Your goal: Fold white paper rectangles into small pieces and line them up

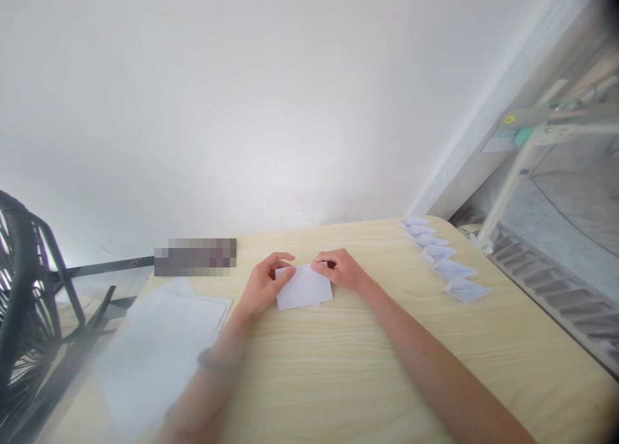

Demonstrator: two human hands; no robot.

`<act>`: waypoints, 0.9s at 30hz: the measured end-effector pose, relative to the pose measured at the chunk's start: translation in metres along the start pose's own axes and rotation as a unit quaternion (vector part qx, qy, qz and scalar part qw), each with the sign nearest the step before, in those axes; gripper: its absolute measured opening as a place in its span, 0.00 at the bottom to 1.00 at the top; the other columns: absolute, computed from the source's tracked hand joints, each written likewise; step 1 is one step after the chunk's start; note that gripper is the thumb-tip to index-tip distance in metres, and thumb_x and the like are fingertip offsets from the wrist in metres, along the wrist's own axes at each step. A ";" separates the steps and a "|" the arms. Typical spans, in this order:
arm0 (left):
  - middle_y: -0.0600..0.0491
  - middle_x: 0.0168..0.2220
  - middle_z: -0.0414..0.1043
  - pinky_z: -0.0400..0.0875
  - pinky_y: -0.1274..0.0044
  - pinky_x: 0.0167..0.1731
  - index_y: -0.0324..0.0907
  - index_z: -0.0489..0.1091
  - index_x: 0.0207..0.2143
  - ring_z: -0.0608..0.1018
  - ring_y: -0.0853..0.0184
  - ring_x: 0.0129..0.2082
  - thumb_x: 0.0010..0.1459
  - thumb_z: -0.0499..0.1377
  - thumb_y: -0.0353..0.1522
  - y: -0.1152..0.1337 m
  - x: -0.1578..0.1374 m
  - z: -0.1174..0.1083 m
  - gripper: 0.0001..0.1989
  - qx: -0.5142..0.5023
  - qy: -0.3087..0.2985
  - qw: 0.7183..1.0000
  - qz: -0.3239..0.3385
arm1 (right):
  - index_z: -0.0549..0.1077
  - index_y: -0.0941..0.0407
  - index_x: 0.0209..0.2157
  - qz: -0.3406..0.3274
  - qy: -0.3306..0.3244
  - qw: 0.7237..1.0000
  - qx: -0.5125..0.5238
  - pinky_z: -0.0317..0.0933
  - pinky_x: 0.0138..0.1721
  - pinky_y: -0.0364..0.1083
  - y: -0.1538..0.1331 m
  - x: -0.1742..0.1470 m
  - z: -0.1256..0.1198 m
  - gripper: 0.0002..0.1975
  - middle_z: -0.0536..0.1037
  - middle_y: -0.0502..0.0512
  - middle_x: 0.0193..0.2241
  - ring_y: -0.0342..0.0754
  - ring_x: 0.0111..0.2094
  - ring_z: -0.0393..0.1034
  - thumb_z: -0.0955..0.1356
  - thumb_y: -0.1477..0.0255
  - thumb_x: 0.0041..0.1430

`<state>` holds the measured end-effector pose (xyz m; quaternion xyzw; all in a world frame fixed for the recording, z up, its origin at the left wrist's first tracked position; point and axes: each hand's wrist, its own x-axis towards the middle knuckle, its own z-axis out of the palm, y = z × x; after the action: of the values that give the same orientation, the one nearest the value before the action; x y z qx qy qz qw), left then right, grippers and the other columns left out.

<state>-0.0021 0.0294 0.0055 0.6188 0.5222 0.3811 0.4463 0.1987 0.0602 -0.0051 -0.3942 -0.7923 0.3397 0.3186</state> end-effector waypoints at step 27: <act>0.52 0.29 0.73 0.63 0.80 0.24 0.39 0.72 0.29 0.72 0.68 0.26 0.46 0.57 0.42 0.003 0.001 0.000 0.16 0.042 0.024 0.999 -0.018 | 0.70 0.59 0.25 0.024 -0.021 0.995 0.092 0.53 0.27 0.39 -0.008 -0.001 -0.006 0.11 0.70 0.50 0.23 0.40 0.25 0.61 0.60 0.70 0.54</act>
<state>-0.0013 0.0302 0.0088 0.6183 0.5594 0.3657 0.4135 0.2010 0.0578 0.0043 -0.3753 -0.7541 0.4270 0.3287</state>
